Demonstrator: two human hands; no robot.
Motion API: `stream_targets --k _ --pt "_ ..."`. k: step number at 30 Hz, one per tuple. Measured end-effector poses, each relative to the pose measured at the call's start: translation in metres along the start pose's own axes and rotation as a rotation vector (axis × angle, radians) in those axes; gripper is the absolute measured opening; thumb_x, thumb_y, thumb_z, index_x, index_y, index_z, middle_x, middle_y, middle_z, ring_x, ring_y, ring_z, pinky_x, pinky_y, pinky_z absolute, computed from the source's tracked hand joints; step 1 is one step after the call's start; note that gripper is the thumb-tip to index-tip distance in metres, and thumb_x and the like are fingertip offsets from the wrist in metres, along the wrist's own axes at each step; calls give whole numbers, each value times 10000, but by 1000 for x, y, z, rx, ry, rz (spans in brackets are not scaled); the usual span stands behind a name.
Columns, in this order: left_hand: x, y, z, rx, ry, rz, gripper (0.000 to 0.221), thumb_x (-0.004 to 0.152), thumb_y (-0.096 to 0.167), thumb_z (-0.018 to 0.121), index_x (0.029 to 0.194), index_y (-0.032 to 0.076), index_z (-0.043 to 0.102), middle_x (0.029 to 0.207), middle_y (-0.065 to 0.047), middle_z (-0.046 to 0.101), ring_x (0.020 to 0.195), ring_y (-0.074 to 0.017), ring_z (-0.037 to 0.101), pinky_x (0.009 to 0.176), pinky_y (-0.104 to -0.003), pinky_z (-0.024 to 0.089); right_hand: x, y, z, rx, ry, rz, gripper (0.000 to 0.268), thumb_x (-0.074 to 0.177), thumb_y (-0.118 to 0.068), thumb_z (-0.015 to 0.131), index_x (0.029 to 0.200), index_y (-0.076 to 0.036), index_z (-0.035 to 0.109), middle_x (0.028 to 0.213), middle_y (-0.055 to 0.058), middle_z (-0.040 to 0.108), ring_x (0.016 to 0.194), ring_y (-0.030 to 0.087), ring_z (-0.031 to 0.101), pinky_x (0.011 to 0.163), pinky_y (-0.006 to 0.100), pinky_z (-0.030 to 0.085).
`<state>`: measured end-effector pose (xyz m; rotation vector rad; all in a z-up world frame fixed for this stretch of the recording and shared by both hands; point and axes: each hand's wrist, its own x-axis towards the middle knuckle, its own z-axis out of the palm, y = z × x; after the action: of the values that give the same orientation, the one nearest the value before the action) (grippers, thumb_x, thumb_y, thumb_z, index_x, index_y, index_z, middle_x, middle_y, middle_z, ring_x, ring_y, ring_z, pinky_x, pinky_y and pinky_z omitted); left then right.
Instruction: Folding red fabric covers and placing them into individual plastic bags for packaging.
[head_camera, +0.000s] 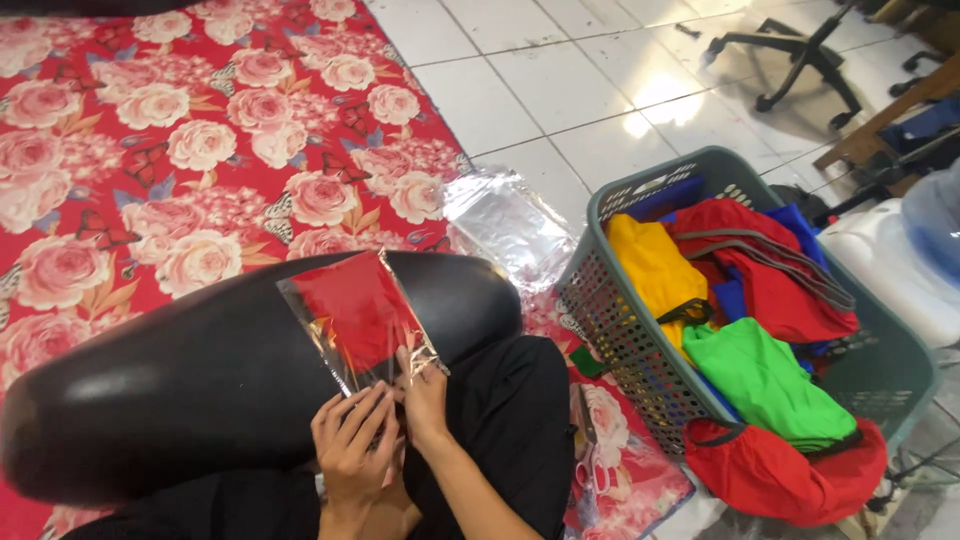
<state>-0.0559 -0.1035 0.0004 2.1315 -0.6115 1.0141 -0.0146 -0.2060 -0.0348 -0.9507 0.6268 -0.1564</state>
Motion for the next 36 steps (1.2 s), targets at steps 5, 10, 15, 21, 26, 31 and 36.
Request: stream_targets --k 5,10,15,21,26,31,36 --pt "2 4 -3 -16 -14 -4 174 908 57 757 1070 120 768 1184 -17 755 1033 -215 707 1032 -425 466 -3 -8 -10 -527 62 -221 215 923 -334 732 888 -125 698 603 19 628 524 75 540 494 280 488" --pt "2 2 8 -20 95 -12 217 805 71 822 1016 121 812 1075 -29 793 901 -224 742 985 -451 506 9 8 -13 -481 135 -213 323 857 -339 854 916 -29 785 653 120 721 536 163 682 451 290 557" --pt "3 1 8 -47 114 -28 199 774 49 829 956 128 816 1005 -28 786 872 -227 729 973 -453 506 14 18 -12 -225 189 -169 262 940 -200 764 1081 21 766 700 52 675 579 111 635 490 295 573" --pt "4 -7 9 -121 20 -72 130 784 135 821 906 173 800 1047 15 779 904 -216 685 934 -440 479 15 26 -17 -140 206 -93 353 904 -304 813 1122 -34 756 586 127 671 487 193 681 421 283 560" --pt "53 -45 55 -9 -48 77 80 938 225 732 1007 202 765 1105 20 743 904 -227 645 866 -402 477 20 38 -21 -147 188 -128 258 926 -306 796 998 -62 754 655 105 676 439 179 646 377 312 556" --pt "76 -80 95 90 -392 317 279 1069 290 540 1300 218 679 1419 -52 624 1364 -307 531 1103 -544 416 13 23 -17 -136 136 -112 351 967 -347 729 1051 -7 704 674 199 694 371 244 621 297 336 523" --pt "55 -99 102 120 -814 465 484 1117 492 248 1509 372 504 1621 51 453 1565 -228 281 1272 -619 98 13 17 -13 -156 163 -61 295 1031 -232 580 1210 -21 683 578 244 668 374 283 639 314 327 536"
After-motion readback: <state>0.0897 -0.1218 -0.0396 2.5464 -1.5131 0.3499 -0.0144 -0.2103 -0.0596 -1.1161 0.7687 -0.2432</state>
